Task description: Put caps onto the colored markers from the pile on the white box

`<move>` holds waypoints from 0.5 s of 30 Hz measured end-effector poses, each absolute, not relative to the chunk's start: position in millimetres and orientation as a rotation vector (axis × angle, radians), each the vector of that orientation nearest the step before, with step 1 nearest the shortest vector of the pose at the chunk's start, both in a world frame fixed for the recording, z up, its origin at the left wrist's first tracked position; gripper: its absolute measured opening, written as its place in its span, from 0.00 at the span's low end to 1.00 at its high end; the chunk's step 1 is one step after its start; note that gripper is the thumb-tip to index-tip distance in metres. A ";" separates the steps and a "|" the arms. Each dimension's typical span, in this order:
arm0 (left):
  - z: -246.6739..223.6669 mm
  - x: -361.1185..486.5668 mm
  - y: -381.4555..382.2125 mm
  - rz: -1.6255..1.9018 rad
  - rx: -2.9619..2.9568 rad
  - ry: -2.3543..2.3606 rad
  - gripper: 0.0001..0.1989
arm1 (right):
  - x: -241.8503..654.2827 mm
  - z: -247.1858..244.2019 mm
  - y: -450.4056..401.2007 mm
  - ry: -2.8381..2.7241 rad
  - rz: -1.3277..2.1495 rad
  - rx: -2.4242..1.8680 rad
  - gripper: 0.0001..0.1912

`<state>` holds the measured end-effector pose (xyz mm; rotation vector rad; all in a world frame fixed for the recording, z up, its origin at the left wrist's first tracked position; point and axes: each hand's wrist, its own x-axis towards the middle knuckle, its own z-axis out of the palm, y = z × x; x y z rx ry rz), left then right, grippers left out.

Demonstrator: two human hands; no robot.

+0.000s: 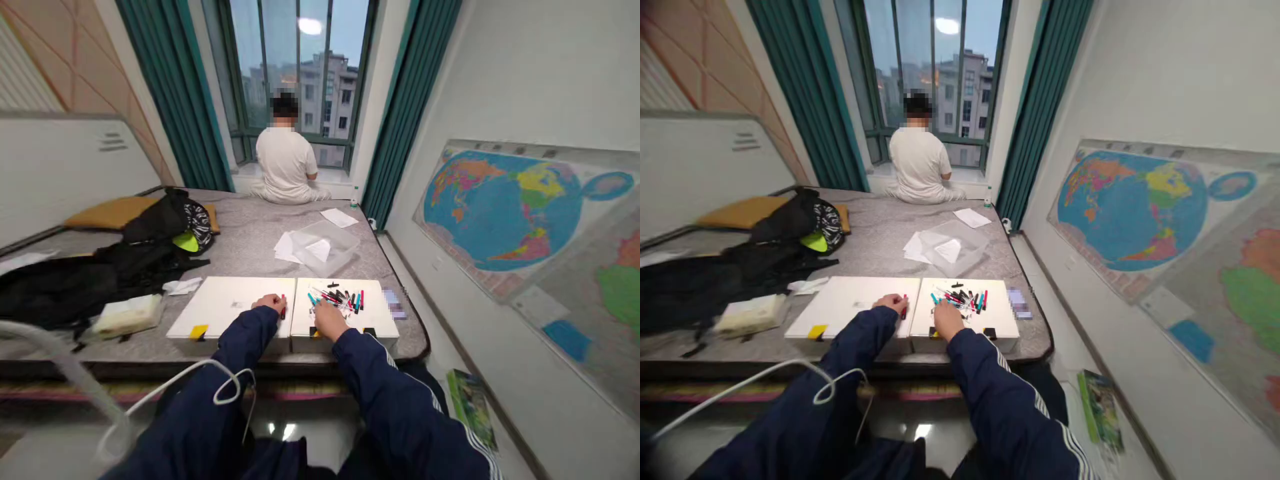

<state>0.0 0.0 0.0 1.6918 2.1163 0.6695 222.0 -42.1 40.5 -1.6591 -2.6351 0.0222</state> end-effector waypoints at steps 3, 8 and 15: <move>-11.5 4.5 -9.5 1.039 1.644 1.932 0.17 | 218.5 46.7 -34.4 -2.782 0.149 -1.681 0.15; -25.5 4.6 -9.9 1.396 1.424 1.684 0.18 | 209.6 54.3 -21.4 -2.972 0.278 -1.651 0.15; -27.9 10.7 -13.4 1.520 1.532 1.604 0.16 | 206.2 57.1 -1.7 -2.484 0.567 -1.511 0.08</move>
